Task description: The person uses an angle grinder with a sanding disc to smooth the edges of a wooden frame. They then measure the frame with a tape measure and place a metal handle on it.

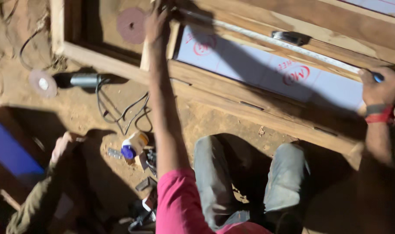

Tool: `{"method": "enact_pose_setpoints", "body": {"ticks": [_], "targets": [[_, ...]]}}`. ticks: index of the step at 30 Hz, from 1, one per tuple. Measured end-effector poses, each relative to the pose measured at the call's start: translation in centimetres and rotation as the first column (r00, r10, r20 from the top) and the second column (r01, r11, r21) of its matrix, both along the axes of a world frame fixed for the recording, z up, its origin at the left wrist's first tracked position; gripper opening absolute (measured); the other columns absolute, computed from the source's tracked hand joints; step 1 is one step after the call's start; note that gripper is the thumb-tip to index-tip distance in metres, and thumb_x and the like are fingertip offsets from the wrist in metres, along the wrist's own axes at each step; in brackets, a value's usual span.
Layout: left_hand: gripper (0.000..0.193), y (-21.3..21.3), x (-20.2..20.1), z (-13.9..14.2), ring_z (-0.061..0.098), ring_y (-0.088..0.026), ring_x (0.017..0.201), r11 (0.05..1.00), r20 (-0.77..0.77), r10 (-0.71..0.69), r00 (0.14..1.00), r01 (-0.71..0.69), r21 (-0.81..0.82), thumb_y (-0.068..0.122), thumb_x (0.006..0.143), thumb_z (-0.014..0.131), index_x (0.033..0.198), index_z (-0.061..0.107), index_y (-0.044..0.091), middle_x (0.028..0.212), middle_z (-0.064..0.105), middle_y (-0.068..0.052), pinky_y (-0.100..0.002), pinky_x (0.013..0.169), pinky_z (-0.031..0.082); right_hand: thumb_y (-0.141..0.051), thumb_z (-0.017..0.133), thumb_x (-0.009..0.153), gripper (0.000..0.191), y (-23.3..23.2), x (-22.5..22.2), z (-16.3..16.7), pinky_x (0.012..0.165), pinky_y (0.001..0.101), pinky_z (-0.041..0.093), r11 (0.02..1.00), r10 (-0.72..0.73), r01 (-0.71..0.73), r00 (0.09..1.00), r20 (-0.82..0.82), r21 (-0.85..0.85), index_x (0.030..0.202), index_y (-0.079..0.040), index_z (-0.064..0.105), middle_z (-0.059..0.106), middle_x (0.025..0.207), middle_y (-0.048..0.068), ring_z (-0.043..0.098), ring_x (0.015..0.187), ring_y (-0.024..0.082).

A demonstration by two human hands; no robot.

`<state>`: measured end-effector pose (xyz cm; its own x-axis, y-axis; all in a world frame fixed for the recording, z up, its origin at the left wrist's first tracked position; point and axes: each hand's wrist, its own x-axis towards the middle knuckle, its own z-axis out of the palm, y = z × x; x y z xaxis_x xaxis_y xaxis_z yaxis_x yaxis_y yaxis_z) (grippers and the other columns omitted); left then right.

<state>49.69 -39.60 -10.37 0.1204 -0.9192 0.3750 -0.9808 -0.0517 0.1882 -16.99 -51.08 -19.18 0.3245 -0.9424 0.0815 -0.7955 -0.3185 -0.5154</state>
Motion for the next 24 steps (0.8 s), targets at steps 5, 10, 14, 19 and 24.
{"method": "enact_pose_setpoints", "body": {"ticks": [5, 10, 14, 19, 24], "targets": [[0.044, 0.3, 1.6, -1.0, 0.071, -0.030, 0.106, 0.986, 0.049, 0.057, 0.997, -0.064, 0.156, -0.013, 0.092, 0.058, 0.125, 0.072, 0.014, 0.127, 0.069, -0.011, -0.036, 0.079, 0.064, -0.017, 0.085, 0.087, 0.016, 0.0, -0.1, 0.0, 0.100, 0.0424, 0.053, 0.996, -0.025, 0.021, 0.999, -0.046, -0.082, 0.097, -0.007, 0.078, 0.078, 0.101, 0.008, 0.069, 0.097, 0.026], [0.034, -0.4, 2.3, -2.6, 0.071, -0.024, 0.101, 0.981, 0.155, 0.037, 0.987, -0.065, 0.183, -0.011, 0.099, 0.062, 0.120, 0.072, 0.015, 0.119, 0.074, -0.006, -0.033, 0.075, 0.065, -0.018, 0.083, 0.089, 0.019, 0.4, 0.0, 0.5, 0.089, 0.0377, 0.055, 0.990, -0.123, 0.123, 0.992, -0.006, 0.071, 0.103, -0.007, 0.081, 0.077, 0.101, 0.010, 0.072, 0.095, 0.026], [0.040, 0.0, 2.2, -3.2, 0.072, -0.026, 0.101, 0.989, 0.281, 0.045, 0.959, -0.082, 0.121, -0.009, 0.091, 0.061, 0.124, 0.070, 0.011, 0.118, 0.074, -0.010, -0.029, 0.070, 0.064, -0.017, 0.080, 0.091, 0.017, 0.4, -0.1, 0.8, 0.091, 0.0355, 0.056, 0.988, -0.116, 0.110, 0.992, 0.055, 0.105, 0.105, -0.007, 0.080, 0.077, 0.104, 0.009, 0.073, 0.096, 0.023], [0.021, -0.4, 1.8, -2.9, 0.072, -0.025, 0.098, 0.972, 0.197, 0.052, 0.979, -0.095, 0.216, -0.003, 0.105, 0.061, 0.120, 0.069, 0.008, 0.118, 0.073, -0.011, -0.030, 0.064, 0.063, -0.016, 0.088, 0.089, 0.013, 0.3, -0.1, 0.4, 0.102, 0.0544, 0.038, 0.995, -0.029, 0.025, 0.999, -0.043, -0.099, 0.091, -0.007, 0.079, 0.078, 0.097, 0.008, 0.070, 0.088, 0.025], [0.021, -0.5, 1.6, -1.8, 0.072, -0.022, 0.090, 0.956, 0.249, 0.045, 0.967, -0.114, 0.269, -0.001, 0.108, 0.058, 0.125, 0.068, 0.005, 0.125, 0.072, -0.014, -0.027, 0.058, 0.062, -0.020, 0.081, 0.089, 0.015, 0.3, 0.2, 0.5, 0.104, 0.0403, 0.047, 0.987, -0.135, 0.136, 0.991, -0.018, 0.086, 0.100, -0.011, 0.080, 0.076, 0.102, 0.005, 0.070, 0.101, 0.025]]}}
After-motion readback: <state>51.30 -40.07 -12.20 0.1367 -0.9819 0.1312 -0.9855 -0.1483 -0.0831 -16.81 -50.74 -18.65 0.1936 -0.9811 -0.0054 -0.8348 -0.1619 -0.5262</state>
